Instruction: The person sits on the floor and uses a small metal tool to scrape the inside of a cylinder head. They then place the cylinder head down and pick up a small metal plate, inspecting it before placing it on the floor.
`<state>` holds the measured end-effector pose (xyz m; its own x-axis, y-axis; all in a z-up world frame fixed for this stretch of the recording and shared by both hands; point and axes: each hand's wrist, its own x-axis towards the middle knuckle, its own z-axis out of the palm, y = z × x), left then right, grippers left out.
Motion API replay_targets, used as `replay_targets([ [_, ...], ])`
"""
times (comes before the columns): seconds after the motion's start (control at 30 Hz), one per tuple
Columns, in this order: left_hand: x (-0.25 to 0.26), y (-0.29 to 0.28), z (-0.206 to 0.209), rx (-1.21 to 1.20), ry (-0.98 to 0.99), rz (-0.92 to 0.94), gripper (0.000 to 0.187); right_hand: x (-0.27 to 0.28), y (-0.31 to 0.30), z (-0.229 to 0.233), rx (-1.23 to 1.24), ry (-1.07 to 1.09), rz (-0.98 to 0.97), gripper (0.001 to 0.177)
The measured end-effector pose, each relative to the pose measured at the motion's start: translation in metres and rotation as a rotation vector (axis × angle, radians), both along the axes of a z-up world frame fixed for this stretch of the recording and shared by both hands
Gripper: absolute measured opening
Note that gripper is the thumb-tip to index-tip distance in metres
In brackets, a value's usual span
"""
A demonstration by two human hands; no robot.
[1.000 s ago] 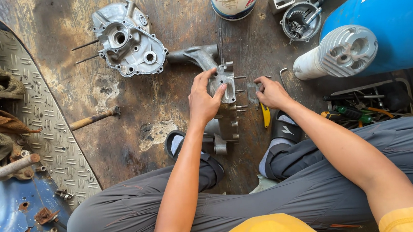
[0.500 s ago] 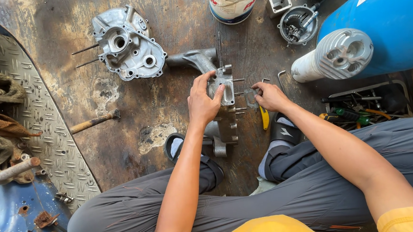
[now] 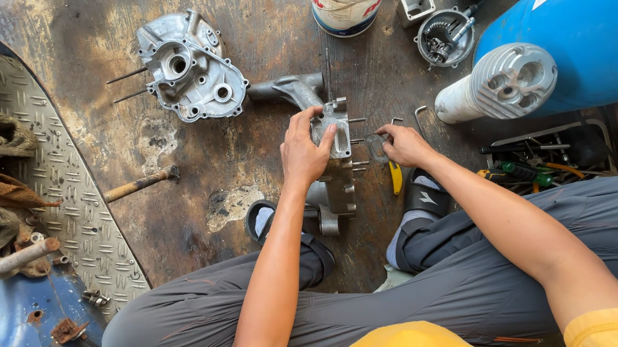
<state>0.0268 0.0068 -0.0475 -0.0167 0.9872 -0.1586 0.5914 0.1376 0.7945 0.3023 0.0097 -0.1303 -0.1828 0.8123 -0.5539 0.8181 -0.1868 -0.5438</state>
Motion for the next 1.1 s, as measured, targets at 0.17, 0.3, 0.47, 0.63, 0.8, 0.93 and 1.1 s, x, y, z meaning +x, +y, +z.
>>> replay_targets([
  [0.17,0.003,0.004,0.001,0.018,0.061,0.013,0.044,0.000,0.001,-0.007,0.003,-0.020,0.024,0.044],
  [0.3,0.004,0.004,-0.003,0.027,0.087,0.020,0.041,0.004,-0.001,-0.020,-0.004,-0.048,0.049,0.045],
  [0.47,0.008,0.008,-0.002,0.083,0.120,0.064,0.035,0.011,0.005,-0.030,0.018,-0.066,0.033,0.053],
  [0.63,0.013,0.015,0.017,0.125,0.099,0.071,0.038,0.015,0.039,-0.013,0.317,-0.057,-0.033,0.048],
  [0.8,0.017,0.024,0.026,0.151,0.105,0.052,0.039,0.038,0.131,-0.009,0.635,-0.111,-0.234,0.057],
  [0.93,0.019,0.037,0.042,0.175,0.044,0.048,0.036,0.052,0.203,-0.009,0.571,-0.253,-0.380,0.085],
  [1.1,0.025,0.051,0.057,0.173,-0.034,0.043,0.034,0.055,0.243,-0.045,0.438,-0.412,-0.403,0.094],
])
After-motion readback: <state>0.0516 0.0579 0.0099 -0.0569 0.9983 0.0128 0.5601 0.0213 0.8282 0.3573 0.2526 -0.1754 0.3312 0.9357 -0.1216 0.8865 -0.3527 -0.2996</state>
